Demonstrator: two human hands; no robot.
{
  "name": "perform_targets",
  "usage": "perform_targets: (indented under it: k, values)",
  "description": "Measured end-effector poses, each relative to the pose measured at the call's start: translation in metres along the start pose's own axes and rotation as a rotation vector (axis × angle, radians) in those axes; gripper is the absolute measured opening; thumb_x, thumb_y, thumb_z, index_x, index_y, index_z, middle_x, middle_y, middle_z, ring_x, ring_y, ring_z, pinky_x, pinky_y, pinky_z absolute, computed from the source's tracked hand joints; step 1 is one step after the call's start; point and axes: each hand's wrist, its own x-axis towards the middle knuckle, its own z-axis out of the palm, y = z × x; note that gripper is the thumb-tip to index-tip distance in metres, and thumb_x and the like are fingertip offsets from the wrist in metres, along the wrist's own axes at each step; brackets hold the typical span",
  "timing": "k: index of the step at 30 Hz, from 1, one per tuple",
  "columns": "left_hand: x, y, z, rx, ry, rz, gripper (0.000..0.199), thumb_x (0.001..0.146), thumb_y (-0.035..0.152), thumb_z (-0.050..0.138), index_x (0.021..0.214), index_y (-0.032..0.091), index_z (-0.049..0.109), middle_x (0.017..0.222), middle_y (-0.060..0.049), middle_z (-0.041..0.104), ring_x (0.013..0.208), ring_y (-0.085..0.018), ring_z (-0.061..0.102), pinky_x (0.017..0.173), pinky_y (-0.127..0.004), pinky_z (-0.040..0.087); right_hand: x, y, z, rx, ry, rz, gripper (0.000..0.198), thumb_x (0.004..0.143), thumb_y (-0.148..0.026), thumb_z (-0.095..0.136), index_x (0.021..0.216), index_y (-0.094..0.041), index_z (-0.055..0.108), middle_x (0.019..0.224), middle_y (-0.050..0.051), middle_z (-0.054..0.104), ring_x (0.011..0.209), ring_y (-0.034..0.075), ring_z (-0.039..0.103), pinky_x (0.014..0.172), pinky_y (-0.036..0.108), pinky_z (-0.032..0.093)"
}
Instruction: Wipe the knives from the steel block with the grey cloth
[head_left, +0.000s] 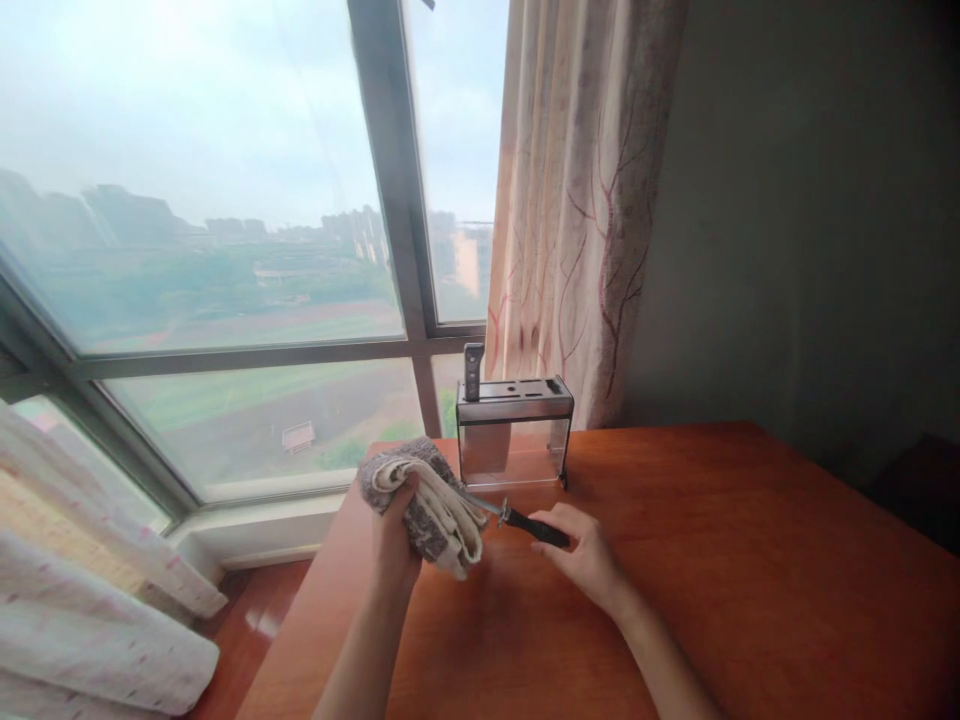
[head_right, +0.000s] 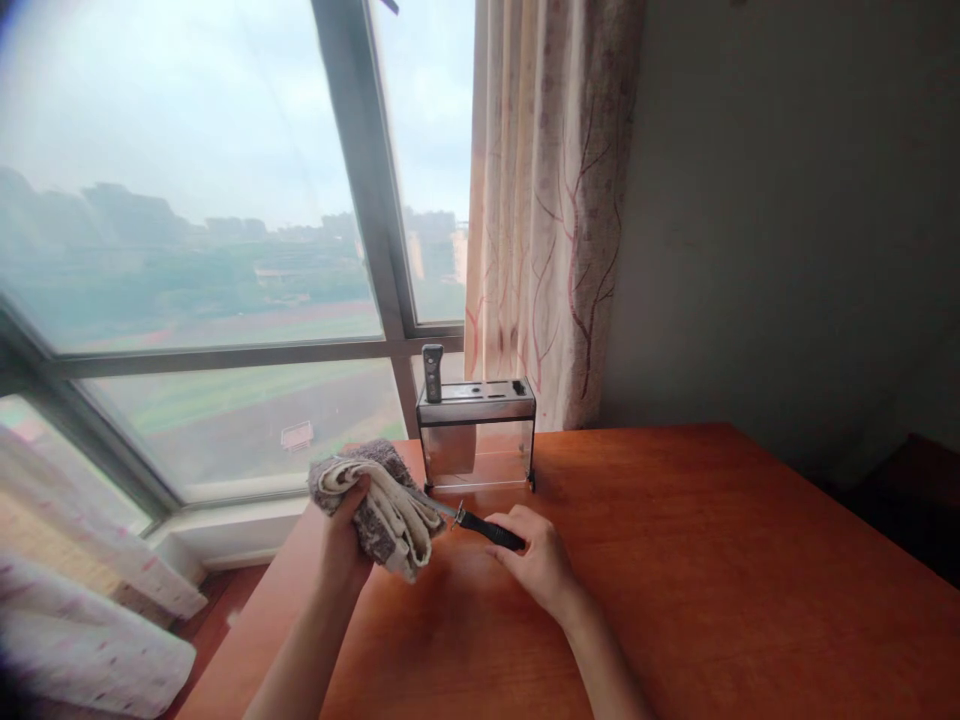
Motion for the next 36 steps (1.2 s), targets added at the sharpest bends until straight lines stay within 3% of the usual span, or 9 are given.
perform_targets:
  k: [4, 9, 12, 15, 18, 22, 28, 32, 36]
  values:
    - [0.006, -0.002, -0.004, -0.018, 0.046, 0.036, 0.031, 0.064, 0.025, 0.076, 0.091, 0.016, 0.064, 0.080, -0.002, 0.072, 0.070, -0.020, 0.069, 0.066, -0.030, 0.057, -0.002, -0.001, 0.005, -0.049, -0.030, -0.017, 0.024, 0.079, -0.027, 0.067, 0.104, -0.025, 0.068, 0.081, 0.002, 0.062, 0.074, 0.018, 0.059, 0.068, 0.027, 0.043]
    - [0.008, -0.003, -0.008, 0.007, 0.040, 0.060, 0.031, 0.064, 0.026, 0.077, 0.091, 0.016, 0.064, 0.081, -0.001, 0.072, 0.073, -0.019, 0.069, 0.067, -0.029, 0.057, -0.002, -0.005, 0.007, 0.059, -0.015, -0.017, 0.024, 0.086, -0.034, 0.058, 0.103, -0.021, 0.067, 0.088, 0.006, 0.065, 0.080, 0.020, 0.059, 0.072, 0.028, 0.044]
    - [0.006, -0.004, -0.008, 0.019, 0.002, 0.052, 0.032, 0.064, 0.026, 0.077, 0.092, 0.016, 0.064, 0.083, -0.003, 0.072, 0.076, -0.020, 0.069, 0.070, -0.030, 0.057, -0.003, -0.006, 0.007, 0.175, -0.065, 0.081, 0.030, 0.088, -0.042, 0.054, 0.097, -0.018, 0.069, 0.073, 0.003, 0.062, 0.066, 0.016, 0.056, 0.062, 0.026, 0.041]
    - [0.003, -0.007, -0.006, 0.037, -0.031, 0.001, 0.034, 0.063, 0.025, 0.077, 0.093, 0.015, 0.064, 0.085, -0.005, 0.073, 0.079, -0.022, 0.070, 0.071, -0.032, 0.057, -0.004, -0.007, 0.009, 0.374, -0.170, 0.216, 0.041, 0.090, -0.050, 0.047, 0.090, -0.015, 0.069, 0.053, -0.004, 0.046, 0.047, 0.010, 0.040, 0.046, 0.022, 0.030]
    - [-0.002, -0.013, -0.004, 0.065, -0.045, -0.087, 0.035, 0.062, 0.026, 0.078, 0.093, 0.014, 0.065, 0.085, -0.006, 0.074, 0.079, -0.024, 0.070, 0.072, -0.034, 0.057, -0.005, -0.006, 0.011, 0.537, -0.222, 0.329, 0.052, 0.088, -0.059, 0.042, 0.085, -0.014, 0.067, 0.047, -0.007, 0.036, 0.041, 0.007, 0.027, 0.040, 0.021, 0.020]
    - [-0.011, -0.023, -0.001, 0.151, -0.067, -0.210, 0.035, 0.059, 0.028, 0.080, 0.088, 0.013, 0.066, 0.080, -0.007, 0.074, 0.079, -0.028, 0.071, 0.073, -0.037, 0.057, -0.005, -0.003, 0.014, 0.594, -0.238, 0.410, 0.059, 0.086, -0.066, 0.038, 0.081, -0.013, 0.064, 0.043, -0.008, 0.033, 0.037, 0.006, 0.022, 0.037, 0.021, 0.016]
    - [-0.020, -0.034, 0.001, 0.258, -0.188, -0.249, 0.038, 0.057, 0.029, 0.082, 0.089, 0.013, 0.067, 0.091, -0.010, 0.074, 0.085, -0.028, 0.070, 0.083, -0.037, 0.054, -0.004, -0.007, 0.017, 0.562, -0.205, 0.357, 0.056, 0.085, -0.066, 0.041, 0.079, -0.014, 0.062, 0.049, -0.006, 0.041, 0.041, 0.007, 0.029, 0.039, 0.020, 0.021]
    - [-0.021, -0.038, 0.004, 0.261, -0.144, -0.208, 0.038, 0.060, 0.031, 0.081, 0.091, 0.014, 0.067, 0.089, -0.010, 0.074, 0.083, -0.028, 0.070, 0.079, -0.039, 0.055, -0.003, -0.011, 0.016, 0.471, -0.195, 0.232, 0.050, 0.088, -0.057, 0.045, 0.076, -0.013, 0.065, 0.055, -0.002, 0.050, 0.049, 0.009, 0.041, 0.047, 0.021, 0.030]
    - [-0.019, -0.032, 0.007, 0.228, -0.081, -0.116, 0.040, 0.060, 0.030, 0.081, 0.094, 0.015, 0.066, 0.089, -0.008, 0.073, 0.083, -0.027, 0.070, 0.076, -0.037, 0.056, -0.001, -0.015, 0.012, 0.317, -0.207, 0.124, 0.039, 0.086, -0.049, 0.055, 0.094, -0.015, 0.071, 0.079, 0.003, 0.067, 0.071, 0.017, 0.058, 0.062, 0.025, 0.042]
